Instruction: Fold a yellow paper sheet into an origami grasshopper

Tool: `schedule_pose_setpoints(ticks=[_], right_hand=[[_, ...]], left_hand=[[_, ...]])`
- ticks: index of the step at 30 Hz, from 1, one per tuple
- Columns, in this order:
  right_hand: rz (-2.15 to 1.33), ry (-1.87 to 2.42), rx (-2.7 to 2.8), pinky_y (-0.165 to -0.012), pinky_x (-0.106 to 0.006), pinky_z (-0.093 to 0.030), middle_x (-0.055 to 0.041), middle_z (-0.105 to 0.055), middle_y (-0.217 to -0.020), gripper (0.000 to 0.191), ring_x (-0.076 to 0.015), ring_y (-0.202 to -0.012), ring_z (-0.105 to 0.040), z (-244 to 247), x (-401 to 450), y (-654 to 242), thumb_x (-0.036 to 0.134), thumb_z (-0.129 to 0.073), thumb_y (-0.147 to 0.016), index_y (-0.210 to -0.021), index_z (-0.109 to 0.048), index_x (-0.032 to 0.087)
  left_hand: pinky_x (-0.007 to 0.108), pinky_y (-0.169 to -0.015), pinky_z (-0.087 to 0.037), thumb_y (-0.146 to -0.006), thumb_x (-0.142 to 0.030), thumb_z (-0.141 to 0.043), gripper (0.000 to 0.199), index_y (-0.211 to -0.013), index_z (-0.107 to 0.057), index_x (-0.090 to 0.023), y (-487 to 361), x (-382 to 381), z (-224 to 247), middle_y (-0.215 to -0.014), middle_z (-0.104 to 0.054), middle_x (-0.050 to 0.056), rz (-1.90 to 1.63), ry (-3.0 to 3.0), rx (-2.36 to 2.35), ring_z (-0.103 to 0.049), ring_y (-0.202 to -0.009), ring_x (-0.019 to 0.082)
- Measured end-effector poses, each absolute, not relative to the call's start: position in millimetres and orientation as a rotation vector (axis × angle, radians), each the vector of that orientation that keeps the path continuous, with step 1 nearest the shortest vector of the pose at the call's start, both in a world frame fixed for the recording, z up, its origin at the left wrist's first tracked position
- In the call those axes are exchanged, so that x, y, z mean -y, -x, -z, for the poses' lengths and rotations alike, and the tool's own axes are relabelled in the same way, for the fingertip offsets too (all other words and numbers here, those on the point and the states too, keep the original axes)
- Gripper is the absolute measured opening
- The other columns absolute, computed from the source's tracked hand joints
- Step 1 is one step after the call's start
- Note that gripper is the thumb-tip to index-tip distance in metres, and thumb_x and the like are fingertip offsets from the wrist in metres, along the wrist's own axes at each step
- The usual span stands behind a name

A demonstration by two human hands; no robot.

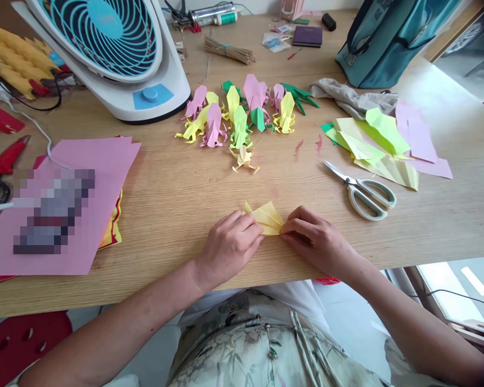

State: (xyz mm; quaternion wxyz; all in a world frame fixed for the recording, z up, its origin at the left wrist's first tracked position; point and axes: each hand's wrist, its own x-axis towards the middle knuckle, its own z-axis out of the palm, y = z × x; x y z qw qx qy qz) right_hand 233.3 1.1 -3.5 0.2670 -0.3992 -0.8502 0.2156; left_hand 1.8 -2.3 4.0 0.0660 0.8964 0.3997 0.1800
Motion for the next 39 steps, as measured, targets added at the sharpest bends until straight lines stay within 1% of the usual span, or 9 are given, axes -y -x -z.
schedule_pose_setpoints(ticks=[3,6,11,17,24,30,34,39], right_hand=[[-0.583,1.145,2.295,-0.069,-0.028,-0.044,-0.0048,-0.057,-0.087,0.012,-0.0153,-0.076,-0.055,3.6,-0.6,-232.5,0.019,-0.056,-0.095,-0.087,-0.065,0.019],[-0.562,1.206,2.334,-0.070,-0.029,-0.042,-0.0045,-0.056,-0.086,0.011,-0.0165,-0.077,-0.055,3.3,-0.6,-231.9,0.021,-0.057,-0.095,-0.088,-0.064,0.017],[-0.538,1.299,2.361,-0.073,-0.031,-0.040,-0.0035,-0.056,-0.083,0.011,-0.0183,-0.079,-0.055,2.2,-3.2,-231.3,0.024,-0.060,-0.094,-0.085,-0.064,0.018],[-0.621,1.419,2.338,-0.068,-0.029,-0.037,-0.0016,-0.056,-0.080,0.012,-0.0156,-0.072,-0.052,-2.6,-6.2,-227.7,0.024,-0.062,-0.091,-0.080,-0.063,0.019],[-0.666,1.527,2.329,-0.064,-0.028,-0.034,0.0000,-0.054,-0.076,0.015,-0.0137,-0.066,-0.048,-6.3,-9.4,-221.6,0.022,-0.063,-0.087,-0.074,-0.056,0.019],[-0.672,1.540,2.312,-0.066,-0.028,-0.033,0.0012,-0.055,-0.078,0.012,-0.0143,-0.069,-0.049,-5.0,-9.4,-220.2,0.017,-0.062,-0.084,-0.080,-0.052,0.020],[-0.695,1.510,2.311,-0.068,-0.028,-0.034,0.0011,-0.055,-0.079,0.013,-0.0149,-0.072,-0.050,-5.7,-8.4,-221.0,0.012,-0.058,-0.085,-0.081,-0.050,0.020],[-0.733,1.458,2.301,-0.071,-0.028,-0.035,-0.0001,-0.057,-0.084,0.013,-0.0158,-0.078,-0.052,-6.5,-7.0,-224.0,0.009,-0.053,-0.087,-0.083,-0.049,0.020]], left_hand=[[0.031,-0.076,-0.045,-0.094,-0.020,-0.055,0.014,-0.085,-0.064,-0.018,-3.1,2.4,-5.0,-0.087,-0.063,0.004,-0.554,-2.655,-1.232,-0.055,-0.085,0.019],[0.031,-0.076,-0.044,-0.095,-0.022,-0.055,0.015,-0.084,-0.065,-0.018,-4.3,1.9,-6.2,-0.086,-0.063,0.004,-0.548,-2.623,-1.248,-0.055,-0.085,0.019],[0.030,-0.075,-0.044,-0.095,-0.018,-0.054,0.018,-0.079,-0.063,-0.017,-6.8,0.5,-9.5,-0.084,-0.062,0.004,-0.525,-2.566,-1.285,-0.055,-0.085,0.019],[0.031,-0.076,-0.045,-0.095,-0.017,-0.053,0.012,-0.088,-0.062,-0.018,-8.9,-2.1,-10.4,-0.087,-0.062,0.003,-0.504,-2.498,-1.341,-0.057,-0.086,0.019],[0.032,-0.077,-0.045,-0.094,-0.016,-0.052,0.007,-0.092,-0.057,-0.018,-9.6,-3.2,-7.4,-0.088,-0.061,0.003,-0.481,-2.533,-1.358,-0.057,-0.086,0.019],[0.033,-0.076,-0.047,-0.095,-0.015,-0.050,0.006,-0.097,-0.056,-0.018,-9.9,-2.3,-6.4,-0.089,-0.060,0.003,-0.467,-2.597,-1.366,-0.056,-0.085,0.020],[0.031,-0.078,-0.048,-0.095,-0.013,-0.049,0.011,-0.094,-0.058,-0.018,-10.1,-1.6,-6.8,-0.088,-0.059,0.003,-0.434,-2.622,-1.371,-0.057,-0.086,0.019],[0.029,-0.078,-0.050,-0.093,-0.008,-0.051,0.014,-0.091,-0.061,-0.018,-8.2,-0.9,-3.7,-0.094,-0.061,0.004,-0.450,-2.708,-1.358,-0.057,-0.088,0.017]])
